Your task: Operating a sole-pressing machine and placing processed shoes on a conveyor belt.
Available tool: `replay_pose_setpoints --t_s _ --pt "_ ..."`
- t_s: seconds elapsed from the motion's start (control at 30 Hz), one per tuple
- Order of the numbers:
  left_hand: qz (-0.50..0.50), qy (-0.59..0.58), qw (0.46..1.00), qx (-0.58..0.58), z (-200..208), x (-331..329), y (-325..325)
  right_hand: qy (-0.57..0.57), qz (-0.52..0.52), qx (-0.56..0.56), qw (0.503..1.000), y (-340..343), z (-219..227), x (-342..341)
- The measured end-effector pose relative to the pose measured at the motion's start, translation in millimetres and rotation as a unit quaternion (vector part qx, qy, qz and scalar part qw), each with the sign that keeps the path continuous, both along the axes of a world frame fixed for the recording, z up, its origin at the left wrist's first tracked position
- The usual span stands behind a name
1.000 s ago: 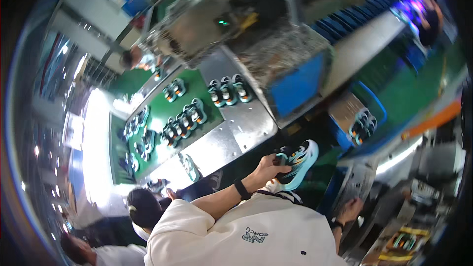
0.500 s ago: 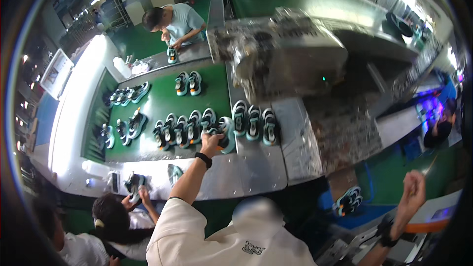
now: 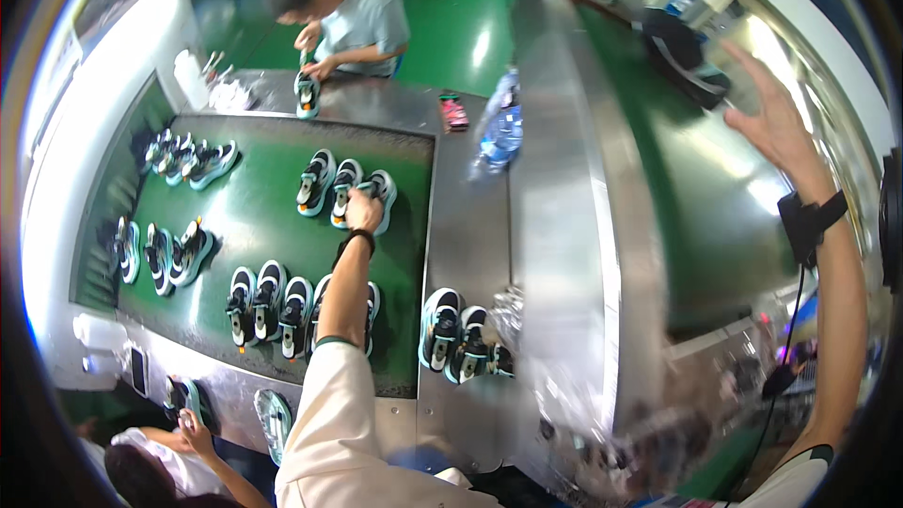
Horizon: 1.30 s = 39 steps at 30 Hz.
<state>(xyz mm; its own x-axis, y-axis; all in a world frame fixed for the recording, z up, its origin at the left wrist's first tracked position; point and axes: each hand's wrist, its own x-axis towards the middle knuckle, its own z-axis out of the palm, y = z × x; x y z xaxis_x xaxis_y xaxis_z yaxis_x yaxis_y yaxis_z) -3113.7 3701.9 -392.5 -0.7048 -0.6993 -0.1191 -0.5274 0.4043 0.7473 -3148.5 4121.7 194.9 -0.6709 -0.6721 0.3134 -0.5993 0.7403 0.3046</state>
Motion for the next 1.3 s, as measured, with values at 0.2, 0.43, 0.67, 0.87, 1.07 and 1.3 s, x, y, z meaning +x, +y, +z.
replay_pose_setpoints --t_s 0.2,0.43,0.67,0.87,1.07,1.3 --pt "-0.113 0.060 0.992 -0.012 -68.7 26.5 -5.6 -0.026 0.042 -0.016 0.999 -83.4 -46.4 -102.9" --pt "-0.112 0.150 0.969 0.163 31.6 180.0 76.2 0.079 -0.155 0.004 0.985 -46.6 -53.2 -97.4" --pt "-0.228 0.056 0.826 0.513 114.2 337.7 213.9 -0.023 -0.080 -0.325 0.942 71.8 -44.3 -58.6" --pt "-0.381 -0.097 0.519 0.759 261.2 363.0 300.2 -0.037 -0.087 -0.531 0.842 135.1 28.7 154.7" --pt "-0.579 -0.114 0.289 0.754 362.0 345.3 432.2 0.056 -0.058 -0.654 0.753 233.4 -0.1 384.1" --pt "-0.588 -0.344 0.101 0.725 384.5 492.2 554.1 0.084 -0.368 -0.671 0.638 248.4 -97.6 668.2"
